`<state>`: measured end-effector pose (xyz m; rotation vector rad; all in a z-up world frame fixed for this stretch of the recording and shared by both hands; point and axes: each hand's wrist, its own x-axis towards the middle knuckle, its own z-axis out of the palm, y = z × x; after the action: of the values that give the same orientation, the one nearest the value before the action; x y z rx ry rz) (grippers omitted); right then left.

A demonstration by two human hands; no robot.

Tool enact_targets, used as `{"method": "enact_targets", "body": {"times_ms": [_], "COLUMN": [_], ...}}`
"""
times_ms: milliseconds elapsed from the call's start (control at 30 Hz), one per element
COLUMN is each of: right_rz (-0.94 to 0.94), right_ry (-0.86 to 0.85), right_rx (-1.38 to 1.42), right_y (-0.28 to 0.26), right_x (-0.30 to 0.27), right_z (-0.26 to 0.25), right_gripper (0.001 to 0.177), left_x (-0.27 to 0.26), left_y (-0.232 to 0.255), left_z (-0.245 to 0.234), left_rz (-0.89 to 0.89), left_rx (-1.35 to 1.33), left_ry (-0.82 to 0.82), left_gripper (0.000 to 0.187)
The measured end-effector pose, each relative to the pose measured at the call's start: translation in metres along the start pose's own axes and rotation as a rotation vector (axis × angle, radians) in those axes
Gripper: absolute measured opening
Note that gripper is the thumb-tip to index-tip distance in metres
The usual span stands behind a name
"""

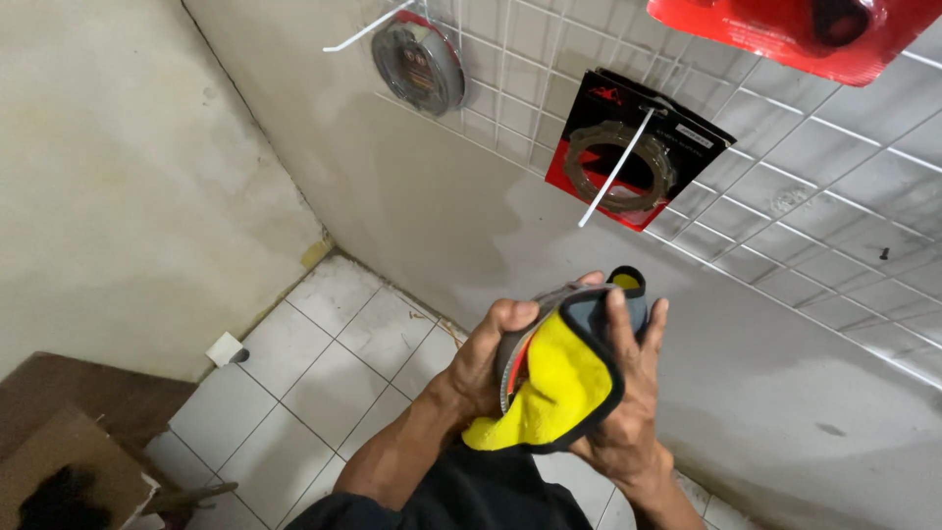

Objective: Clean a packaged motorcycle part using a microfibre cloth.

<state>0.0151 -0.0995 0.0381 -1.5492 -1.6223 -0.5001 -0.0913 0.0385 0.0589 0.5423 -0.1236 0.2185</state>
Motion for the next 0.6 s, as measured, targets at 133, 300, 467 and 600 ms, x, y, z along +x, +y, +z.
{"method": "enact_targets", "body": {"times_ms": [133,300,467,600], "right_rz": [0.157,0.253,0.011,-0.032], "right_ry": [0.063,0.063,-0.094,-0.124], "right_rx": [-0.081,-0.076,0.021,0.163], "right_y": [0.003,-0.009,-0.027,-0.027], "right_x": [-0.005,-0.005,-0.010,-0.019], "right_z": [0.004,0.013,0.010,0.009], "right_gripper": [0.048,0.044,0.048,0.036], "left_x": [0.001,0.002,-0.008,-0.002], "left_y": [-0.001,-0.006,0.008,0.005], "left_z": [-0.006,-0.013,0.008,-0.003], "left_rz": [-0.029,0.006,0.026,0.023], "left_rx": [0.042,0.012,0.105,0.046], "left_ry": [0.001,-0.039,-0.014,0.059], "left_gripper": [0.080,0.091,0.066,0.078]}}
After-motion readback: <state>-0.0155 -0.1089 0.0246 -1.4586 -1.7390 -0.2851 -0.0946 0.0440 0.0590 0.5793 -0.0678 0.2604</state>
